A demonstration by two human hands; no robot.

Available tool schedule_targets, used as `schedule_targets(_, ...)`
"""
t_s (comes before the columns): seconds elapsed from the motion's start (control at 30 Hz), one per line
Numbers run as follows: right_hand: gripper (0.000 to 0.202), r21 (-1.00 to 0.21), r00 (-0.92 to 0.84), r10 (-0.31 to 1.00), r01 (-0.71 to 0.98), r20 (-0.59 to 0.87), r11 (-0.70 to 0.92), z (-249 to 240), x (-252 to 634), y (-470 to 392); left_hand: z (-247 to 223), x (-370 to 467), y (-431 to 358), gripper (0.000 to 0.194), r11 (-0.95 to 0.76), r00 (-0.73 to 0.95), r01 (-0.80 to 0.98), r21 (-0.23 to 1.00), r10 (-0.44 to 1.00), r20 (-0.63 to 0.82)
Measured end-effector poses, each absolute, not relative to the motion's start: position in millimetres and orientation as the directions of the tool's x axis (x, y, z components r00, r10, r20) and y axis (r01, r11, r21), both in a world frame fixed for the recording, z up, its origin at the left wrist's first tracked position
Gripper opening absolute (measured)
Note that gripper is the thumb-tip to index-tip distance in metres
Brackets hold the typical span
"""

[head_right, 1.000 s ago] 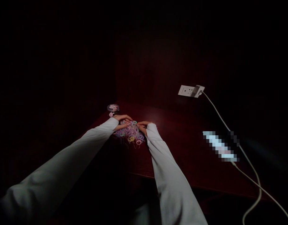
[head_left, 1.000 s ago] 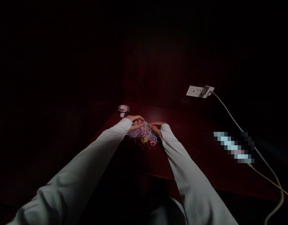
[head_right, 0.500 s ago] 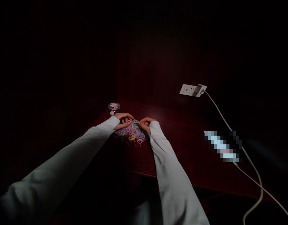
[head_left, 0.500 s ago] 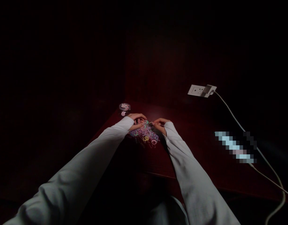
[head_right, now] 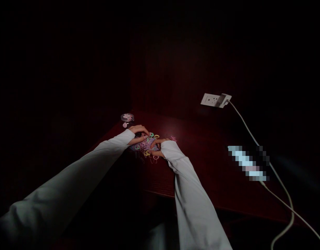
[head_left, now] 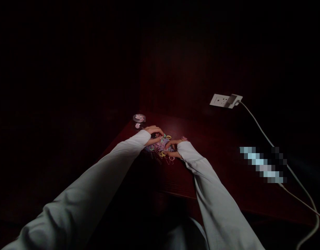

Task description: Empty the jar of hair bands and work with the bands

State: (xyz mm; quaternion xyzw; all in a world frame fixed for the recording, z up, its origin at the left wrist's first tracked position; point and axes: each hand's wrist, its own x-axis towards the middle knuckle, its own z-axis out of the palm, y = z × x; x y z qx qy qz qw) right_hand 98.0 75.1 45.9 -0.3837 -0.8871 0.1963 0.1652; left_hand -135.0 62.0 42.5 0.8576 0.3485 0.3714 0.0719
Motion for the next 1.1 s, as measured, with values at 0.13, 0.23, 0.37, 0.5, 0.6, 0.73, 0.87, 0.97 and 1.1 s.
schedule_targets(0.13,0.027,-0.485,-0.666,0.734,0.602,0.134,0.634,45,96,72,45,-135,60,0.017,-0.729,0.493,0.572,0.376,0.672,0.553)
schedule_targets(0.23,0.025,-0.518,-0.674,0.725,0.574,0.141,0.634,44,95,73,47,-135,57,0.018,-0.691,0.483,0.633,0.348,0.705,0.52)
schedule_targets(0.37,0.019,-0.572,-0.663,0.719,0.514,0.207,0.639,39,94,75,50,-134,54,0.018,-0.655,0.469,0.684,0.321,0.732,0.494)
schedule_targets(0.5,0.019,-0.613,-0.611,0.731,0.461,0.305,0.642,38,91,77,48,-133,55,0.019,-0.678,0.481,0.665,0.314,0.71,0.514)
schedule_targets(0.6,0.022,-0.629,-0.58,0.738,0.441,0.345,0.64,38,90,78,46,-133,58,0.024,-0.684,0.476,0.655,0.32,0.703,0.528)
schedule_targets(0.73,0.025,-0.651,-0.551,0.746,0.417,0.374,0.635,36,90,80,41,-134,63,0.029,-0.7,0.489,0.635,0.328,0.692,0.53)
schedule_targets(0.87,0.025,-0.653,-0.545,0.737,0.394,0.401,0.647,34,90,80,33,-132,72,0.026,-0.707,0.49,0.625,0.329,0.684,0.54)
schedule_targets(0.97,0.027,-0.657,-0.53,0.742,0.392,0.41,0.644,35,90,79,30,-131,76,0.026,-0.72,0.489,0.616,0.319,0.667,0.562)
schedule_targets(1.1,0.029,-0.66,-0.514,0.757,0.409,0.404,0.63,35,91,80,34,-133,72,0.027,-0.76,0.522,0.562,0.326,0.632,0.573)
